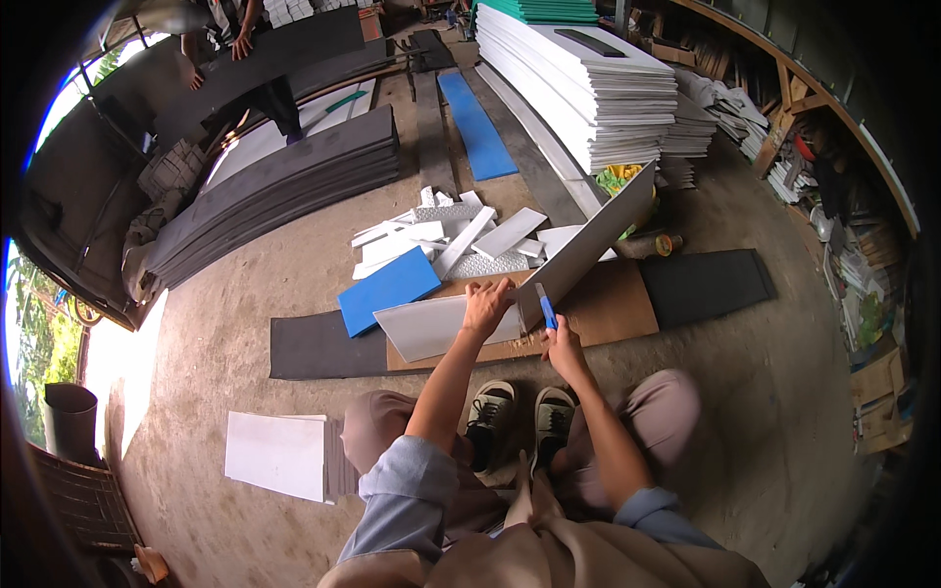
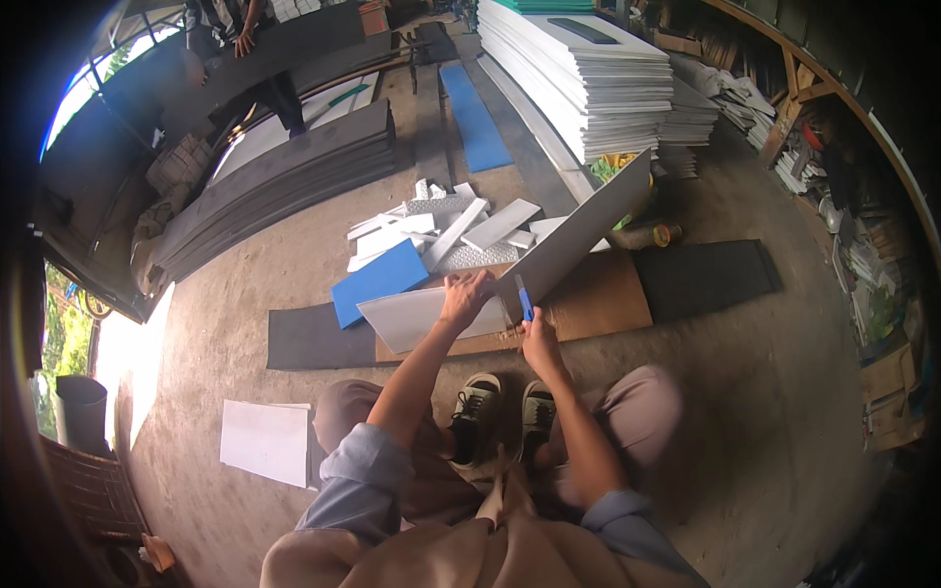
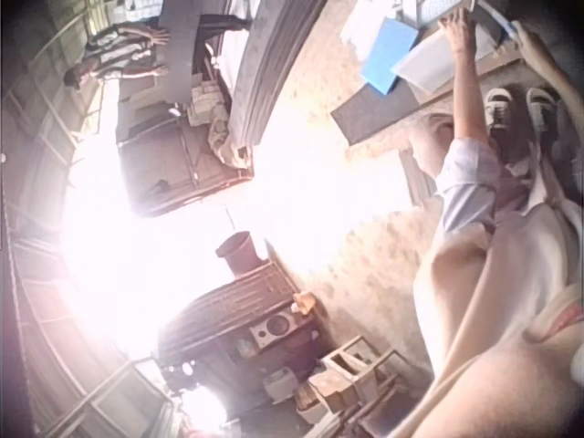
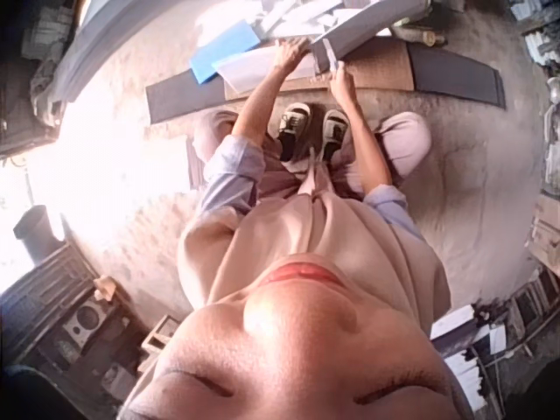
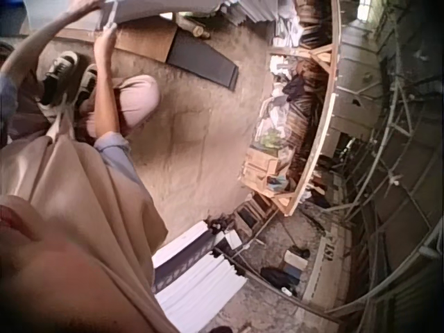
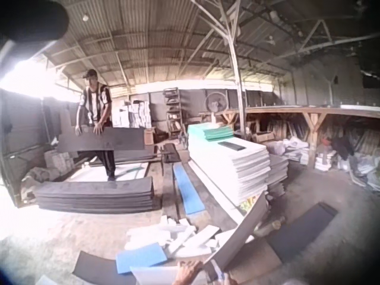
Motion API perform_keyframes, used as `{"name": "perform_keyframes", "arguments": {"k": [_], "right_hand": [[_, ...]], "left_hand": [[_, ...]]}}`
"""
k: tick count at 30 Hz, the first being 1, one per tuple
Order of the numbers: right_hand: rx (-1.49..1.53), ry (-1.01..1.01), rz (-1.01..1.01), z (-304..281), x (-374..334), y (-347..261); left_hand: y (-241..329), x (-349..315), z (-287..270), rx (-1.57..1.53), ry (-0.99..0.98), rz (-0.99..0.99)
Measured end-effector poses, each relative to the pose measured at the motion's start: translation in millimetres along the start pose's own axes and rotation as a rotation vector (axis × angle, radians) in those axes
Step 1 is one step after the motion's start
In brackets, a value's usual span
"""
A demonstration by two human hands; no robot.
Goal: The person sits on the floor and uses a utility knife to cut white foam sheets using a blue template as a guide. They repeatedly align the template, score the foam, and separate the cut pieces, stacking the finished pieces nearby.
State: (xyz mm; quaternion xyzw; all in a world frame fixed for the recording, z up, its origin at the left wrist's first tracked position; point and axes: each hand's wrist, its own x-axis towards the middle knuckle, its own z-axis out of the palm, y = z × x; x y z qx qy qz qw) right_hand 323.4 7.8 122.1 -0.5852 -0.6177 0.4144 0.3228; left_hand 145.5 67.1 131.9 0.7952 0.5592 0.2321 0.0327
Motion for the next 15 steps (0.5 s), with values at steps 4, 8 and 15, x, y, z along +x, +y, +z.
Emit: {"name": "perform_keyframes", "arguments": {"k": [4, 8, 15], "right_hand": [[-0.487, 0.230, -0.211, -1, -7, -22], [-0.488, 0.192, -0.139, 1, -3, -33], [-0.538, 0.172, -0.129, 4, -8, -37]], "left_hand": [[1, -3, 7, 0.043, 0.088, 0.030], [1, -3, 10, 0.057, 0.114, 0.035], [1, -1, 14, 0.067, 0.105, 0.032]]}}
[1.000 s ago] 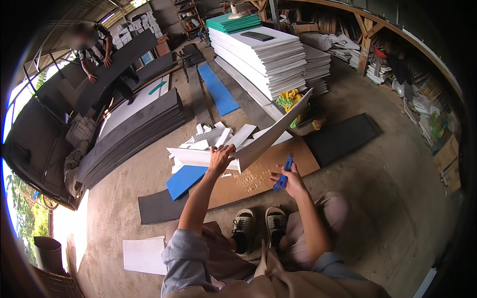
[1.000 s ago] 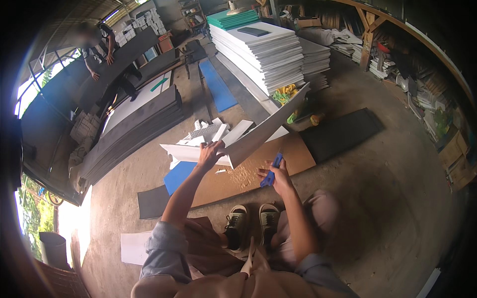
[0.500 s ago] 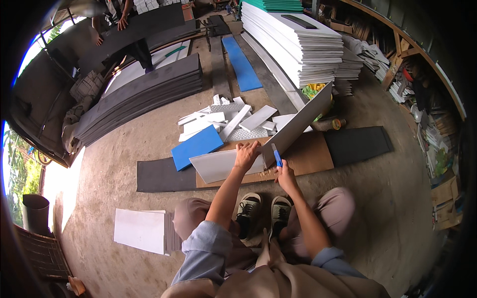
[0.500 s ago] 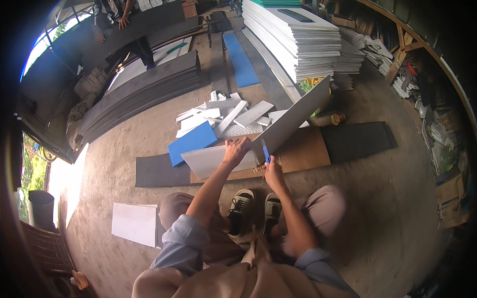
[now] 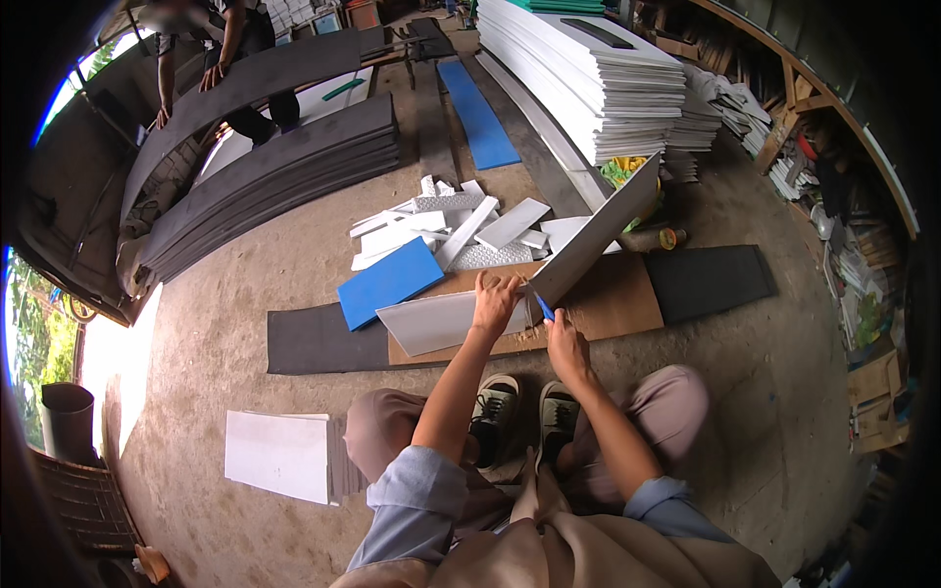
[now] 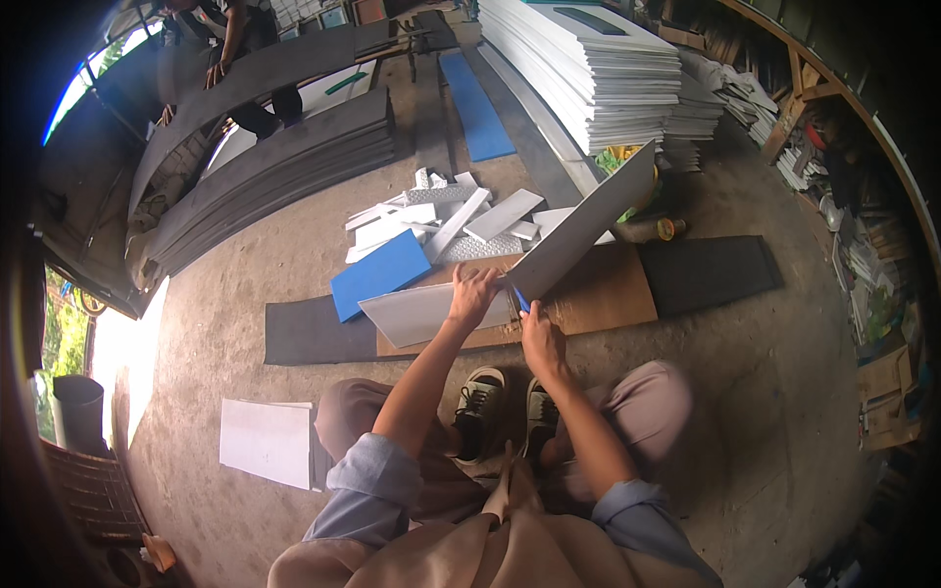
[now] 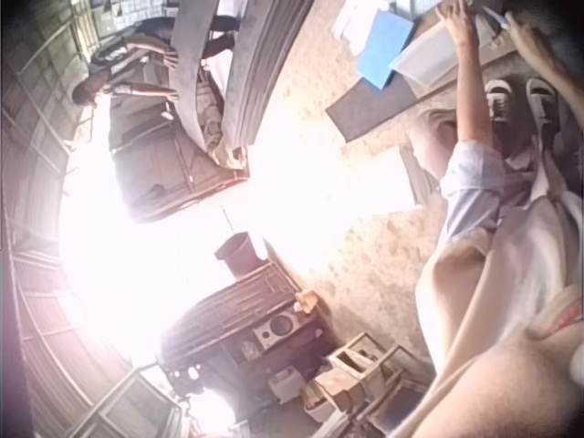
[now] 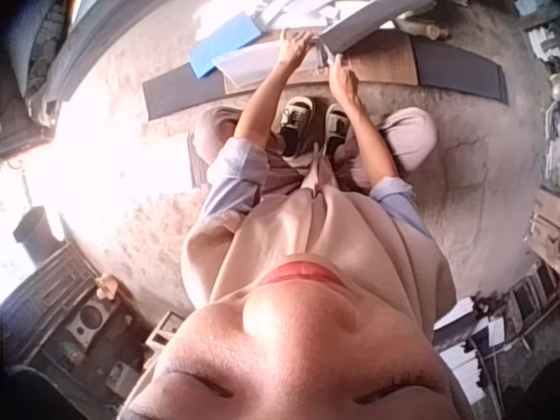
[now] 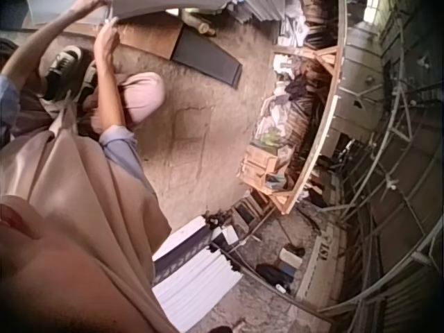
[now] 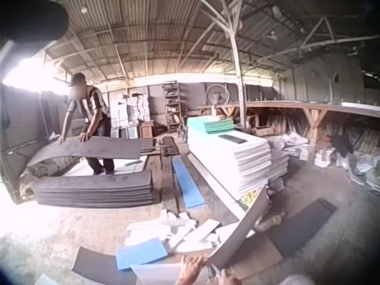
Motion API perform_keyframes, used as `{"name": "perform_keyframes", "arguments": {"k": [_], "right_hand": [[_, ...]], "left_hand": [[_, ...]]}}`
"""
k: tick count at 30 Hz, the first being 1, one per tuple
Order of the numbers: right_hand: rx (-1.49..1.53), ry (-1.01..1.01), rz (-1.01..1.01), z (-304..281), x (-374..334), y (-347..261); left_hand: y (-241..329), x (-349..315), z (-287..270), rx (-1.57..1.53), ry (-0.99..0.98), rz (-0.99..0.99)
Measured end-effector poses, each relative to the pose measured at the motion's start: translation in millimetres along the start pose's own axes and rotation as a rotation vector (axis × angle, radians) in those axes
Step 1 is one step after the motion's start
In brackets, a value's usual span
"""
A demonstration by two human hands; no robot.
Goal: The person sits on the floor and uses a utility knife to cut white foam sheets using a blue template as a guide. They repeatedly align the template, score the foam, and separate the cut pieces, stacking the finished pieces nearby.
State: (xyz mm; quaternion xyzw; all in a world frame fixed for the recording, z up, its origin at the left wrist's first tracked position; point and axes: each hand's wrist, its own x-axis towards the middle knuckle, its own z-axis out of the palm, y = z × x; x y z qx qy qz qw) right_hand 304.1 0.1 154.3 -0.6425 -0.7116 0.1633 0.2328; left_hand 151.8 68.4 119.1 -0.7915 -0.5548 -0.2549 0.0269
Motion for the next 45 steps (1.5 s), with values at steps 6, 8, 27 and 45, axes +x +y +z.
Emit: {"name": "perform_keyframes", "arguments": {"k": [6, 8, 27, 45], "right_hand": [[-0.048, -0.106, 0.105, -2, 2, -12], [-0.041, -0.100, 0.105, 3, 6, -12], [-0.038, -0.111, 0.153, 21, 24, -5], [-0.019, -0.129, 0.096, 23, 34, -5]], "left_hand": [[-2, -3, 4, 0.023, -0.029, -0.009], [0, -5, 5, 0.071, -0.016, -0.006], [10, -10, 4, 0.054, -0.057, -0.025], [11, -6, -2, 0.051, -0.028, -0.084]]}}
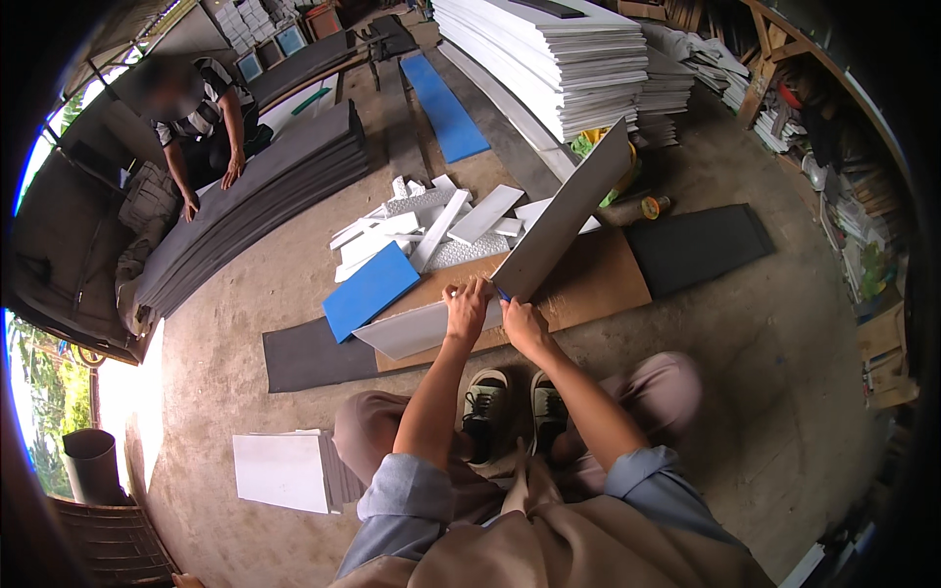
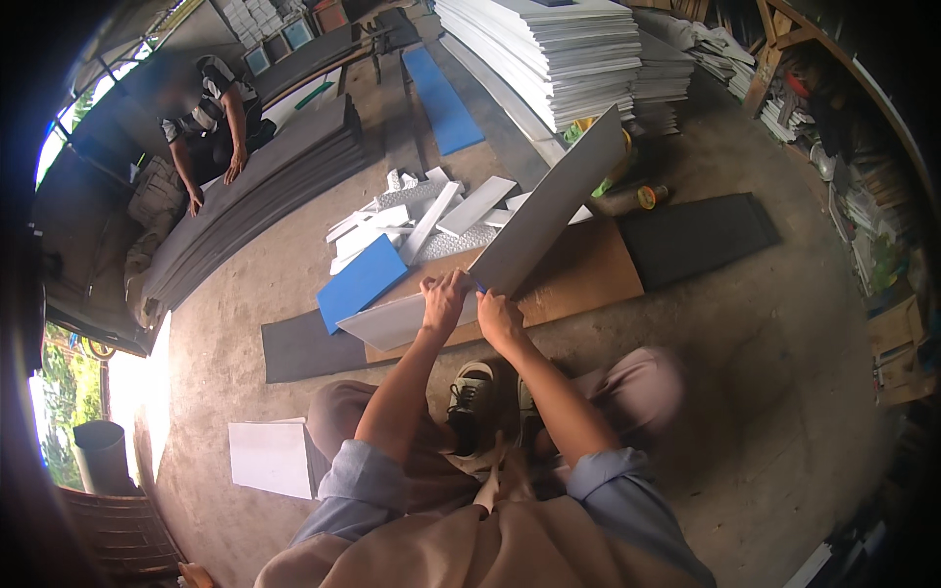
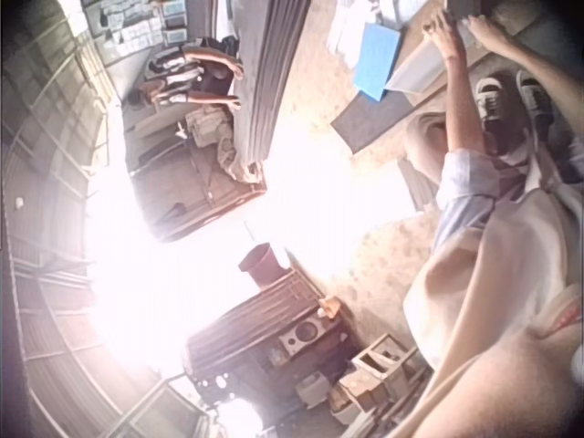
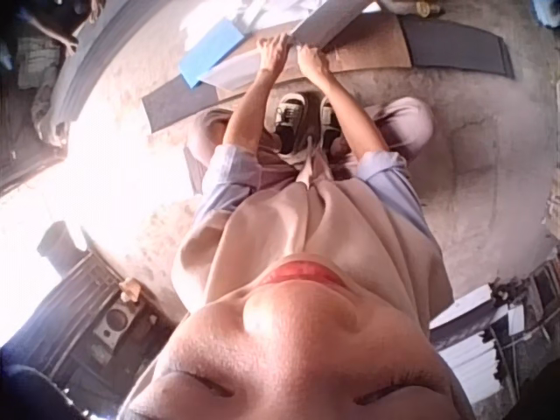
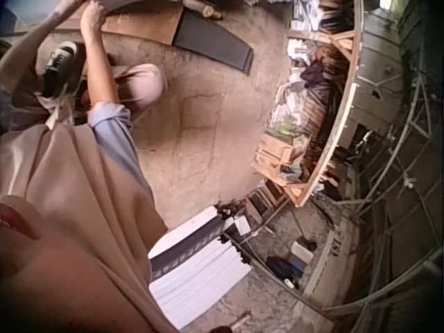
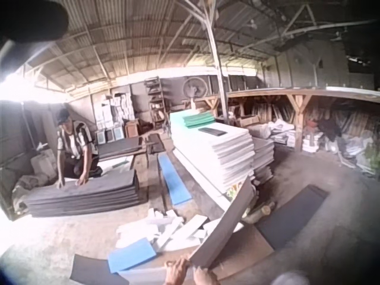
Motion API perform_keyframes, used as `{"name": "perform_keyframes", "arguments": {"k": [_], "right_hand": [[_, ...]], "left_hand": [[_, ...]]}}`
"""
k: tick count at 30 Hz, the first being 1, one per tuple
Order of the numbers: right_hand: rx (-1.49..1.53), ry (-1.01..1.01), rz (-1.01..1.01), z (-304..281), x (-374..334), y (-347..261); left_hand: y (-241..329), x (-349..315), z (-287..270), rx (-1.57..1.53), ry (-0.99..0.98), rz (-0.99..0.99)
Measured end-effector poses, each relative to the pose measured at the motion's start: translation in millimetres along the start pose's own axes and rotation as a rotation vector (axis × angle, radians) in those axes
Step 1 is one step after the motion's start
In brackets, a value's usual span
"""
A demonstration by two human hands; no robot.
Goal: The person sits on the floor and uses a utility knife to cut white foam sheets using a blue template as a guide. They repeatedly align the template, score the foam, and separate the cut pieces, stacking the finished pieces nearby.
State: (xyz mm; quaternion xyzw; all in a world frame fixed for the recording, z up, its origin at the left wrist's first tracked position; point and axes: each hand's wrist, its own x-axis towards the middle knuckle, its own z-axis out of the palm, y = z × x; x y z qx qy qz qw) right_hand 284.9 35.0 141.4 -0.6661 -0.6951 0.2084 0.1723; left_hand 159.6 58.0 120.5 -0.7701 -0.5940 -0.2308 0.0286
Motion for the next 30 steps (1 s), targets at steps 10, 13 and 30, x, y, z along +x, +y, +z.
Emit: {"name": "perform_keyframes", "arguments": {"k": [10, 13, 30], "right_hand": [[-0.046, -0.007, -0.005, 2, -27, 14], [-0.024, 0.003, 0.003, 1, -21, 5], [-0.045, -0.100, 0.030, 17, -7, 6]], "left_hand": [[0, 3, -3, 0.110, -0.113, -0.014], [5, -2, 2, 0.132, -0.026, -0.042], [3, -13, -1, 0.162, -0.100, 0.002]]}}
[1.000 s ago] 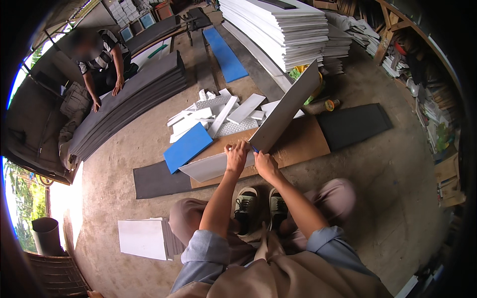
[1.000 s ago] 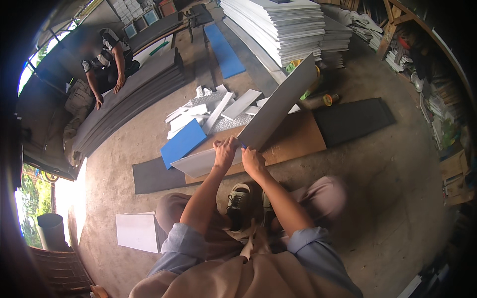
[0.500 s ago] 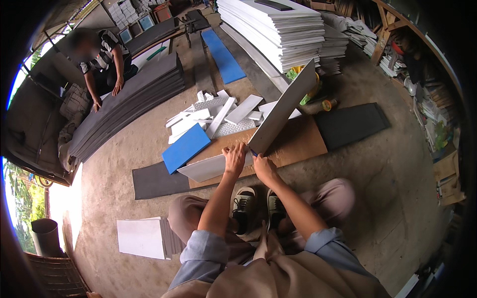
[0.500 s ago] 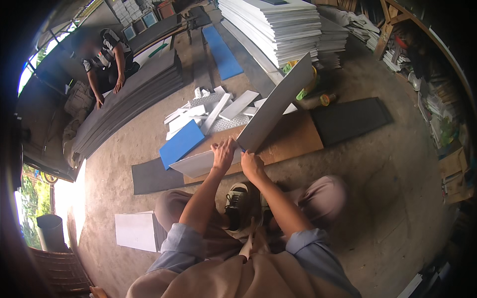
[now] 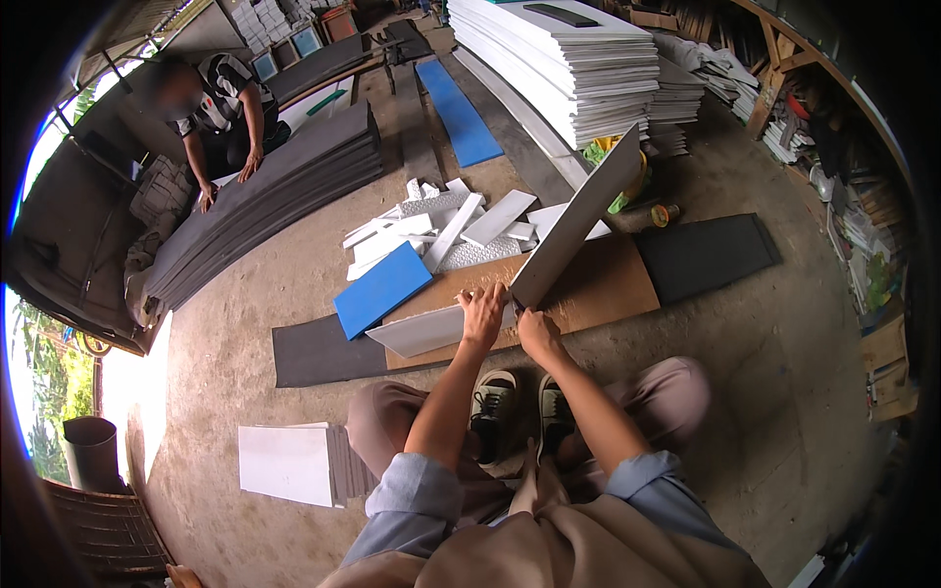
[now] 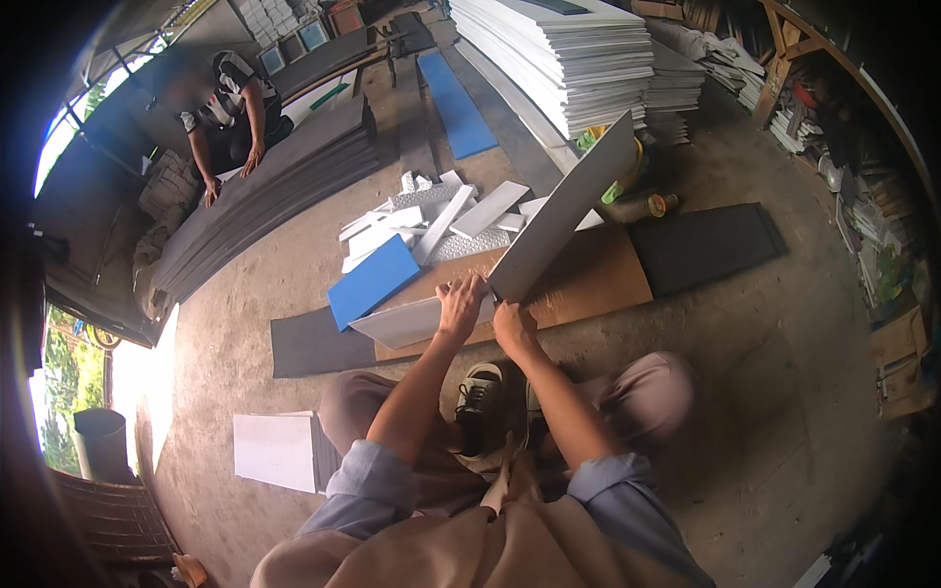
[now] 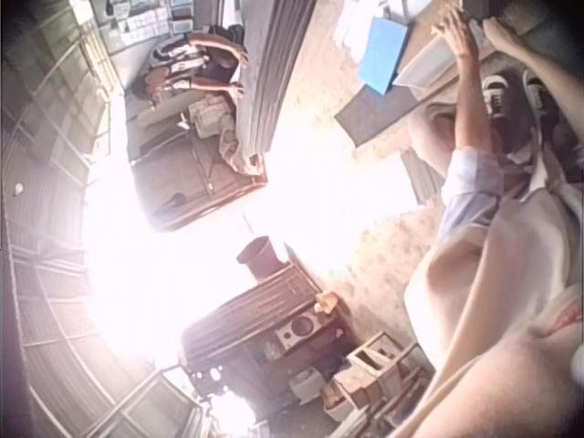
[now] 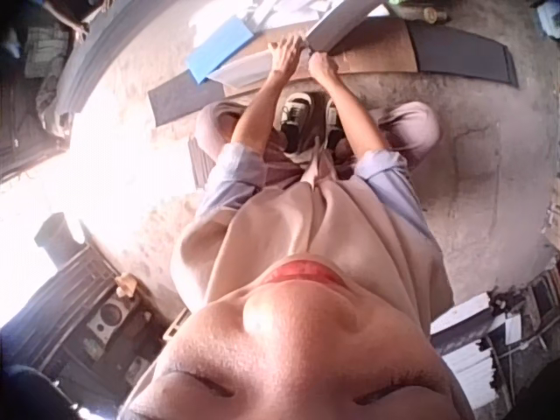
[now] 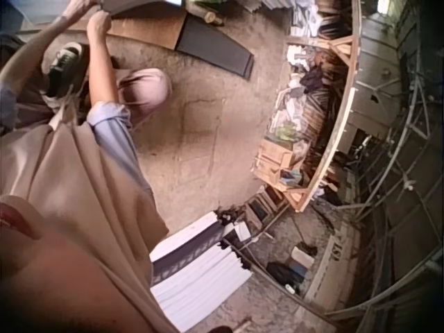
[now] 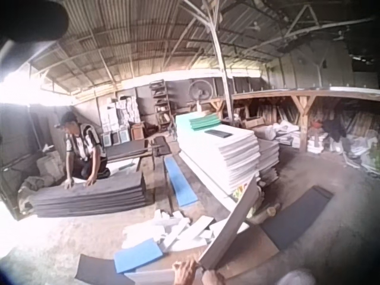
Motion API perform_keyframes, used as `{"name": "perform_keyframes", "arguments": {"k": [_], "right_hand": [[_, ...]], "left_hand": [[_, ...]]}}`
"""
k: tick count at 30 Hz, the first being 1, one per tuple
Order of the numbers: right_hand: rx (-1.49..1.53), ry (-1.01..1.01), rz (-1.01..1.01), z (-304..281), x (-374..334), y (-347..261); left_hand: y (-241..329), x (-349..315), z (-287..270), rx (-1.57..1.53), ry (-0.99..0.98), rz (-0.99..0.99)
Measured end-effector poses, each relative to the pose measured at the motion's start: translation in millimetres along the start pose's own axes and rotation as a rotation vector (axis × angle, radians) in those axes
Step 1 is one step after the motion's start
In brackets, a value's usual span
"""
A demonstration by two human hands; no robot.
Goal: The person sits on the floor and uses a utility knife to cut white foam sheets using a blue template as a guide. They repeatedly align the template, score the foam, and separate the cut pieces, stacking the finished pieces nearby.
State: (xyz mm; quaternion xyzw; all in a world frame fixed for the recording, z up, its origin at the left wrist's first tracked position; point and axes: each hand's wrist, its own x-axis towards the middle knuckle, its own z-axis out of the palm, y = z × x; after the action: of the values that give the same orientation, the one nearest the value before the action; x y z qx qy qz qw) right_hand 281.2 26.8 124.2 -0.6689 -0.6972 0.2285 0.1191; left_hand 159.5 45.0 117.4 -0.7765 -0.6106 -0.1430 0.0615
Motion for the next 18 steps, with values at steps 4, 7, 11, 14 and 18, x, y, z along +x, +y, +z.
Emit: {"name": "perform_keyframes", "arguments": {"k": [4, 7, 11, 14, 18], "right_hand": [[-0.096, -0.176, 0.141, 45, 12, 56], [-0.010, -0.184, 0.251, 59, -9, 68], [-0.067, -0.187, 0.167, 43, 4, 80], [0.040, -0.026, 0.207, 26, 24, 77], [0.250, -0.055, 0.250, -13, 55, 64]], "left_hand": [[16, 12, 2, -0.035, -0.004, -0.036], [-2, 14, 10, -0.070, 0.067, -0.063], [-12, 32, 6, -0.092, -0.059, -0.056], [-19, 43, 7, -0.152, -0.068, -0.007], [-52, 47, 5, -0.218, 0.015, 0.020]]}}
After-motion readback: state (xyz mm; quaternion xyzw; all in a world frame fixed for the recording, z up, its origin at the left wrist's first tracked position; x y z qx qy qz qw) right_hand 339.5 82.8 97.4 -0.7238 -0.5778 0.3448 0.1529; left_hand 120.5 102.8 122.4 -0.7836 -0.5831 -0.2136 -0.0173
